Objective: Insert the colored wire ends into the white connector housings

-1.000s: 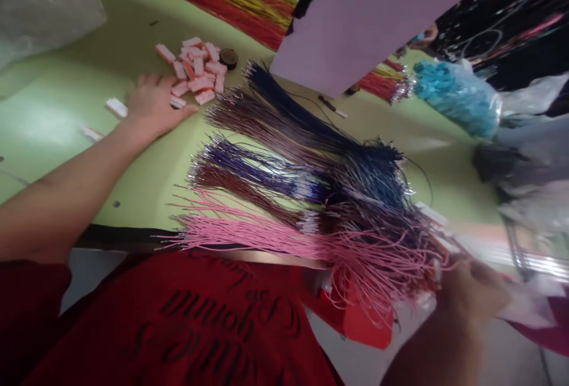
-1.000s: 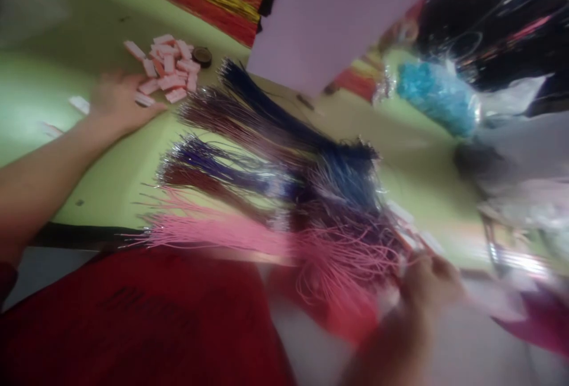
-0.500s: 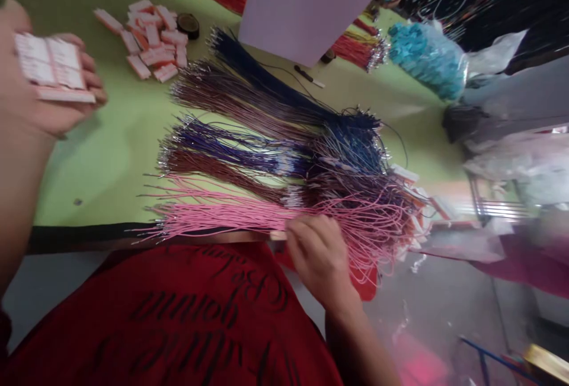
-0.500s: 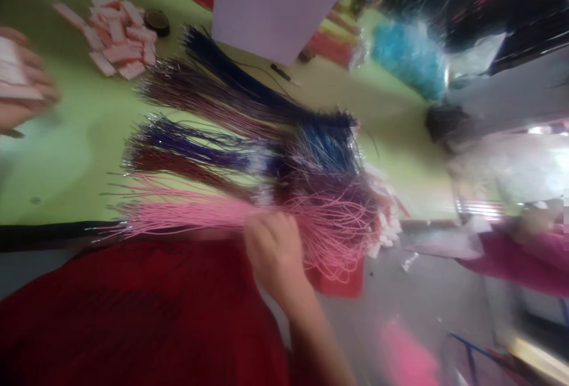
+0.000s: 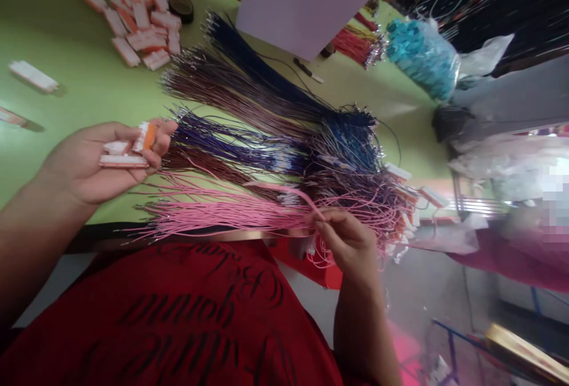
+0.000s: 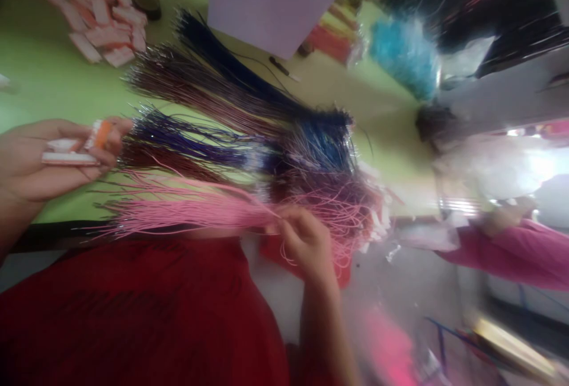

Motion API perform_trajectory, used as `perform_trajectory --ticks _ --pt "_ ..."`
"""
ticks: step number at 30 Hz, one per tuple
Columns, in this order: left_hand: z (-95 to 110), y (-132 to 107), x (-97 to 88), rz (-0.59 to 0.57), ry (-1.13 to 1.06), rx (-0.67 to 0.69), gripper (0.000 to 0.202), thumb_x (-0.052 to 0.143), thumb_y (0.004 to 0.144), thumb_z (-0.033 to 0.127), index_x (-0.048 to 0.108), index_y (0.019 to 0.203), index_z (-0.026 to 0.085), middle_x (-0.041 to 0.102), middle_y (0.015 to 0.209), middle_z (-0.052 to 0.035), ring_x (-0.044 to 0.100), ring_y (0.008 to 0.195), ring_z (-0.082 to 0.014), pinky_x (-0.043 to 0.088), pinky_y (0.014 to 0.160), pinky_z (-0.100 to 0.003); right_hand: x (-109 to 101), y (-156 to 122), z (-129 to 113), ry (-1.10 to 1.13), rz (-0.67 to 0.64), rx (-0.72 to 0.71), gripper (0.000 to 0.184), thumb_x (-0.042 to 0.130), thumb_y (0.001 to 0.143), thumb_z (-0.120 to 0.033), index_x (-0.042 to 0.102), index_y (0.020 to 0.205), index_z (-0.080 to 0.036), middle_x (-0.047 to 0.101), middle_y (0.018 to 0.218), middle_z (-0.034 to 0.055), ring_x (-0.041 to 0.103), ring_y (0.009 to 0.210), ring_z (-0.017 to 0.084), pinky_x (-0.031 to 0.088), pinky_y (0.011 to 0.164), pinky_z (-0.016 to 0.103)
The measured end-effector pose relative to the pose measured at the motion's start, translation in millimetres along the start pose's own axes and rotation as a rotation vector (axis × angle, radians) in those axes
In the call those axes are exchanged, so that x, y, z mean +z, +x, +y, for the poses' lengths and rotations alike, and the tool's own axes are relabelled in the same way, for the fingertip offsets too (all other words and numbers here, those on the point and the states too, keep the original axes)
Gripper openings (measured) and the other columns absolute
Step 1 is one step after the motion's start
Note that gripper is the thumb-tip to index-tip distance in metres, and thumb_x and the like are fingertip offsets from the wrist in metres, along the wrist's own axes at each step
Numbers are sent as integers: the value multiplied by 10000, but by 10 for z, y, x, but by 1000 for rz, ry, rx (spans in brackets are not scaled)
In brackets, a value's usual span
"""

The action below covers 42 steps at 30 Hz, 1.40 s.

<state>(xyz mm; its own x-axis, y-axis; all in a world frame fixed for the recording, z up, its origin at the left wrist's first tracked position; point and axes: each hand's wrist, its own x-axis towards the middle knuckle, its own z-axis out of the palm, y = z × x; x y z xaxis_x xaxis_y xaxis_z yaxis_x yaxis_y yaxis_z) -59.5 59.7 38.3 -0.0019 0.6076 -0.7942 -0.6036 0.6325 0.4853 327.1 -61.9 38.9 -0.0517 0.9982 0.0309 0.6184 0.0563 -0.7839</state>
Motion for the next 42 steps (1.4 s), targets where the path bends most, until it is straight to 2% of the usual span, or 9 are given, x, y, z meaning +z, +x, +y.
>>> perform_trajectory --ticks 4,10,15,20,27,32,37,39,42 --pt "-112 -30 49 -44 -57 -66 461 465 808 -76 668 1201 54 744 828 -87 665 591 -106 494 434 -105 15 95 -153 143 81 -7 152 814 940 -395 761 885 -264 801 807 44 778 755 235 647 710 395" --pt "-299 -50 159 -66 20 -91 255 565 853 -33 656 906 199 797 898 -74 774 731 -148 551 519 -139 324 284 -456 -112 -169 -276 83 686 1004 -242 763 987 -268 816 1039 83 768 970 241 627 852 433" --pt "-330 -2 91 -4 40 -71 221 598 850 11 703 935 185 810 888 -79 795 773 -179 524 492 -149 247 108 -201 -471 -221 -383 164 613 995 -125 684 897 -237 711 856 50 638 811 210 506 744 371" --pt "-326 -22 93 -13 49 -50 296 572 767 -56 702 946 139 835 940 -94 779 743 -149 529 509 -135 348 -60 82 -811 -302 -415 212 572 983 -55 726 969 -199 776 1043 119 617 924 255 459 801 403" --pt "-300 -33 101 -47 88 -26 254 576 787 -42 687 926 140 819 899 -74 706 620 -109 493 473 -141 108 -54 215 -468 -158 -426 187 617 1001 -85 718 1055 -232 817 1035 85 758 961 226 589 824 373" --pt "-423 25 68 -176 159 -29 136 754 820 41 708 913 128 729 737 -31 672 584 -123 457 476 -184 -21 84 -156 -199 -193 -306 165 674 962 -101 727 964 -258 759 798 15 717 710 182 564 651 315" --pt "-623 66 98 -342 212 -48 534 921 765 101 687 1238 183 777 855 -27 666 542 -123 507 518 -230 571 343 -841 282 -485 -495 160 714 1024 -160 754 1165 -226 848 966 48 768 775 140 607 749 266" --pt "-670 77 87 -386 207 -49 543 938 755 126 690 1233 194 771 862 -17 676 559 -125 520 528 -234 860 473 -939 380 -522 -341 120 717 1035 -262 770 1135 -223 844 956 34 750 728 123 594 689 235" --pt "-692 94 40 -400 182 -39 504 962 711 157 699 1140 191 754 792 6 685 576 -135 522 536 -227 1145 651 -841 322 -302 -27 115 682 997 -279 773 960 -219 796 822 0 704 668 123 560 638 235"
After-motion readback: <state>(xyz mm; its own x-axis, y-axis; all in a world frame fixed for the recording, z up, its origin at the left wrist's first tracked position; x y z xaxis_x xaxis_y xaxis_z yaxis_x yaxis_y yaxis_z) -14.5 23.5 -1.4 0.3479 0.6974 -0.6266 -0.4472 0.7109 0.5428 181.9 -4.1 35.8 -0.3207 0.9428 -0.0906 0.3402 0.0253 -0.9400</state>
